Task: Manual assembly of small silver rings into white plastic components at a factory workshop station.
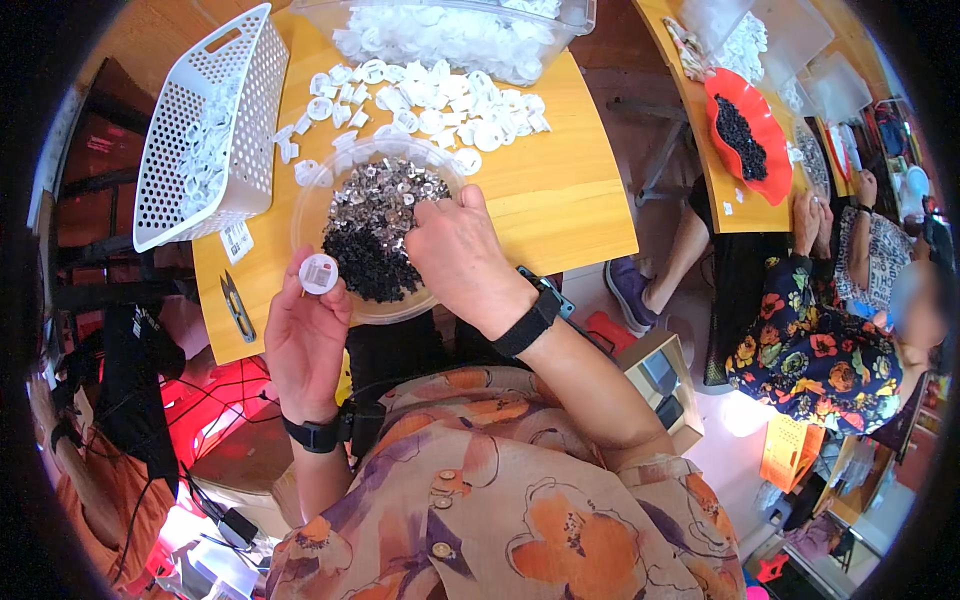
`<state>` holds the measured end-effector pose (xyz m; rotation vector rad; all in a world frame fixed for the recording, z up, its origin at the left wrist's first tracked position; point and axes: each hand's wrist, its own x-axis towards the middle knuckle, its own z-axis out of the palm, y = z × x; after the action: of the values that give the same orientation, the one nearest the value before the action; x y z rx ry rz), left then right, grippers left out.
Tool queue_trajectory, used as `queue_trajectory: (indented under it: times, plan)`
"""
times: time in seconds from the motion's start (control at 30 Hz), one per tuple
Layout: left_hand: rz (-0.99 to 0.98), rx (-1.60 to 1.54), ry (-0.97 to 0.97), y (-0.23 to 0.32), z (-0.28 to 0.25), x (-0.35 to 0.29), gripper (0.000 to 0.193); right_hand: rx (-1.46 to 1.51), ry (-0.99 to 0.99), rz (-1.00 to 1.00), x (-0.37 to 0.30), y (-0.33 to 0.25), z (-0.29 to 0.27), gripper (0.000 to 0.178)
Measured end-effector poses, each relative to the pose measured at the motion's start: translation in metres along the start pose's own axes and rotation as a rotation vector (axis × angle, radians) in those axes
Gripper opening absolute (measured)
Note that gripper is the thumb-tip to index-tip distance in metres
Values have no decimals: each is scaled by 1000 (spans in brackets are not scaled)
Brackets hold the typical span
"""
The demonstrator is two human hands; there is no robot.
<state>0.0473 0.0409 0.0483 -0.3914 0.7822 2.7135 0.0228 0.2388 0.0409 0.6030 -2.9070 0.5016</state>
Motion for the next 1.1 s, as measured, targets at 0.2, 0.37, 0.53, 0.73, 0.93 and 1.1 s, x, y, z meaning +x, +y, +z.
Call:
queue_trajectory:
  times: [0.2,0.37,0.53,0.73,0.93,1.1]
  plan:
    - [6,13,-25,-4,1,0,34,-44,8,-91,2,2,4,9]
    - [22,67,-3,-5,-2,0,34,-76,19,-166,5,3,1,8]
    - [22,67,42,-6,4,0,33,-7,28,-177,4,6,2,7]
    - [24,64,30,-5,4,-1,33,-4,16,-119,4,7,4,5]
    - [20,49,39,-5,4,1,32,-52,-33,-165,8,8,3,6]
    - [23,63,48,-6,7,1,31,-6,-79,-125,9,10,3,4]
